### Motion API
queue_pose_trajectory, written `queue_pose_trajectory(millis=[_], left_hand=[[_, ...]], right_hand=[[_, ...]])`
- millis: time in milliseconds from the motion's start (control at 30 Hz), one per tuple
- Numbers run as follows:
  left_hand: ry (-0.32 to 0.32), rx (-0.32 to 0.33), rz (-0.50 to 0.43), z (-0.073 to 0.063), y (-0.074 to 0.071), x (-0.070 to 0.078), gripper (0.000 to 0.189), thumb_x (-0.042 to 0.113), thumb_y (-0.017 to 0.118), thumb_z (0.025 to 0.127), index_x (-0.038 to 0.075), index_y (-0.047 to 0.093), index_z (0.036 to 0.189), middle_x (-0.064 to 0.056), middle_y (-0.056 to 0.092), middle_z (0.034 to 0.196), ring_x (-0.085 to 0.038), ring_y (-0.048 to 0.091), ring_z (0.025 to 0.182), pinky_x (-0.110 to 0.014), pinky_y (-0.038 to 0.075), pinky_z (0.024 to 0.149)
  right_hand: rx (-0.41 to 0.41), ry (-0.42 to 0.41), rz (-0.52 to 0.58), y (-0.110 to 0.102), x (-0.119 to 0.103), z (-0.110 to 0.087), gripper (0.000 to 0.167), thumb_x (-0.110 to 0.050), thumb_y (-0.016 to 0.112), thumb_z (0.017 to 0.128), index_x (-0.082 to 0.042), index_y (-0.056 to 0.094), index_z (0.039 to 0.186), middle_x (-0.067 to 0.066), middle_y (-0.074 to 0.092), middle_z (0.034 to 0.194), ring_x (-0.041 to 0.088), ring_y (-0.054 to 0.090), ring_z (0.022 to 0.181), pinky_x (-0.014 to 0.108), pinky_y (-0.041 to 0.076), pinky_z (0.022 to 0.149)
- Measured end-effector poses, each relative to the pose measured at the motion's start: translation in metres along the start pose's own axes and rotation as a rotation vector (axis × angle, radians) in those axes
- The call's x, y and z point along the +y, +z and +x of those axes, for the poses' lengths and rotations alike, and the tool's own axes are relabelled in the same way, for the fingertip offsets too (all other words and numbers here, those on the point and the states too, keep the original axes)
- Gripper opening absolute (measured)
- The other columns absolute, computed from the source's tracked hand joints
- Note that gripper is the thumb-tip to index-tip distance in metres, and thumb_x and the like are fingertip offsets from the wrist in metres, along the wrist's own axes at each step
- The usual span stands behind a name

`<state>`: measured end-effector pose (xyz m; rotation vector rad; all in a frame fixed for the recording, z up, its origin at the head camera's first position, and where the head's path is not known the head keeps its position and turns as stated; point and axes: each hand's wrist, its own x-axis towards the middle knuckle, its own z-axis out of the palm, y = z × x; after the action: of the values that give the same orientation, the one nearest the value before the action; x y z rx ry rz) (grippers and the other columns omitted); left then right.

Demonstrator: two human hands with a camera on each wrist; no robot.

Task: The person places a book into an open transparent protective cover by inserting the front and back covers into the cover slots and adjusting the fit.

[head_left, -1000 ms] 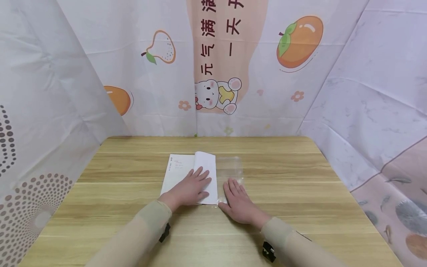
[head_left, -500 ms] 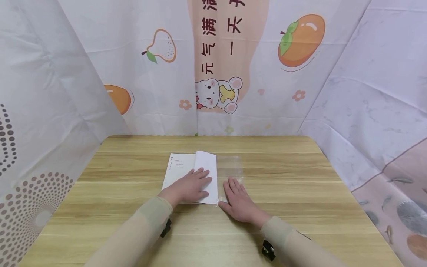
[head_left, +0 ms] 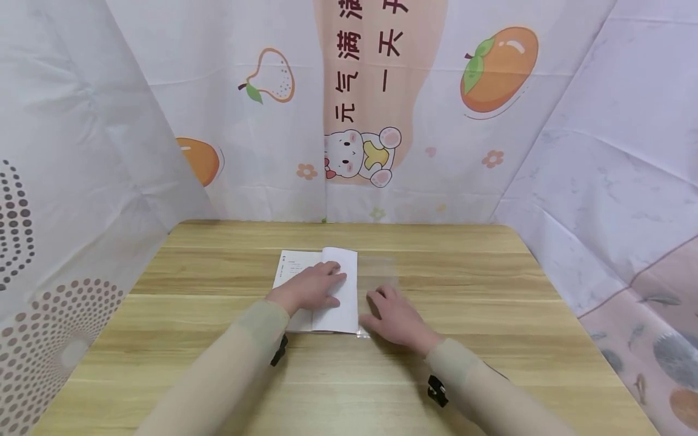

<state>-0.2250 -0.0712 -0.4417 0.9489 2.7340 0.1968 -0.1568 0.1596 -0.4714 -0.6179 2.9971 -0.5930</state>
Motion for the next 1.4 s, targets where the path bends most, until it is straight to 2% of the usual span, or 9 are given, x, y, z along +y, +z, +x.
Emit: queue_pose_trajectory(millis=[167, 300, 533, 700, 833, 967, 1067, 1233, 1400], left_hand=[[-0.028, -0.028, 0.028, 0.009, 0.002, -0.004, 0.074, 0.046, 0.072, 0.093, 0.022, 0.043, 0.157, -0.007, 0.026, 0.168, -0.031, 0.029, 0.148, -0.043, 0.032, 0.119], [-0.048, -0.031, 0.051, 0.015, 0.003, -0.006, 0.082, 0.053, 0.075, 0.089, 0.028, 0.040, 0.159, -0.003, 0.024, 0.169, -0.029, 0.027, 0.148, -0.048, 0.026, 0.121], [-0.127, -0.073, -0.026, 0.020, -0.002, -0.008, 0.104, 0.059, 0.081, 0.080, 0.030, 0.026, 0.164, -0.002, 0.002, 0.173, -0.040, -0.007, 0.157, -0.059, 0.004, 0.125], [-0.196, -0.127, -0.108, 0.021, -0.006, -0.008, 0.110, 0.058, 0.083, 0.078, 0.033, 0.021, 0.164, 0.003, -0.004, 0.173, -0.038, -0.003, 0.157, -0.056, 0.011, 0.125], [-0.243, -0.135, -0.132, 0.020, -0.010, -0.003, 0.110, 0.056, 0.085, 0.076, 0.038, 0.022, 0.163, 0.007, -0.002, 0.173, -0.038, 0.007, 0.157, -0.060, 0.022, 0.121], [-0.287, -0.126, -0.133, 0.020, -0.014, 0.003, 0.114, 0.055, 0.089, 0.071, 0.042, 0.022, 0.162, 0.007, -0.004, 0.173, -0.043, 0.016, 0.155, -0.068, 0.032, 0.112], [-0.317, -0.131, -0.127, 0.019, -0.017, 0.006, 0.116, 0.055, 0.091, 0.069, 0.043, 0.022, 0.162, 0.004, -0.003, 0.173, -0.046, 0.019, 0.153, -0.069, 0.035, 0.109], [-0.325, -0.154, -0.127, 0.019, -0.020, 0.008, 0.115, 0.055, 0.091, 0.069, 0.041, 0.024, 0.162, -0.001, 0.001, 0.173, -0.042, 0.009, 0.156, -0.071, 0.032, 0.111], [-0.327, -0.184, -0.137, 0.021, -0.019, 0.009, 0.114, 0.055, 0.091, 0.069, 0.042, 0.026, 0.161, -0.001, 0.001, 0.173, -0.039, -0.001, 0.157, -0.075, 0.032, 0.107]], right_hand=[[0.018, 0.042, -0.070, 0.001, 0.002, 0.013, 0.061, -0.039, 0.069, 0.096, 0.002, 0.056, 0.139, 0.020, 0.054, 0.127, 0.038, 0.051, 0.118, 0.056, 0.046, 0.100], [-0.001, 0.077, -0.080, -0.001, 0.002, 0.020, 0.062, -0.040, 0.070, 0.096, 0.001, 0.056, 0.140, 0.021, 0.053, 0.126, 0.038, 0.049, 0.115, 0.055, 0.045, 0.100], [-0.028, 0.111, -0.075, -0.001, 0.006, 0.032, 0.066, -0.045, 0.072, 0.094, 0.000, 0.057, 0.140, 0.017, 0.051, 0.120, 0.034, 0.047, 0.108, 0.052, 0.043, 0.099], [-0.023, 0.109, -0.045, -0.001, 0.010, 0.042, 0.062, -0.046, 0.076, 0.090, 0.000, 0.059, 0.129, 0.022, 0.049, 0.130, 0.039, 0.046, 0.120, 0.056, 0.039, 0.107], [-0.043, 0.089, -0.027, 0.000, 0.014, 0.051, 0.062, -0.047, 0.075, 0.090, 0.003, 0.053, 0.119, 0.030, 0.042, 0.144, 0.046, 0.036, 0.140, 0.057, 0.028, 0.119], [-0.116, 0.106, 0.001, 0.000, 0.021, 0.058, 0.085, -0.052, 0.070, 0.092, 0.009, 0.041, 0.143, 0.037, 0.024, 0.160, 0.049, 0.015, 0.153, 0.059, 0.015, 0.124], [-0.184, 0.109, 0.013, 0.003, 0.028, 0.062, 0.097, -0.056, 0.065, 0.094, 0.005, 0.025, 0.159, 0.034, 0.011, 0.165, 0.047, 0.004, 0.155, 0.058, 0.009, 0.125], [-0.240, 0.086, 0.009, 0.011, 0.042, 0.066, 0.100, -0.063, 0.055, 0.097, -0.002, 0.013, 0.163, 0.028, -0.001, 0.168, 0.041, -0.006, 0.156, 0.057, 0.002, 0.125], [-0.245, 0.082, 0.034, 0.014, 0.048, 0.067, 0.098, -0.065, 0.050, 0.098, -0.004, 0.012, 0.164, 0.025, -0.003, 0.169, 0.039, -0.008, 0.157, 0.058, 0.000, 0.125]])
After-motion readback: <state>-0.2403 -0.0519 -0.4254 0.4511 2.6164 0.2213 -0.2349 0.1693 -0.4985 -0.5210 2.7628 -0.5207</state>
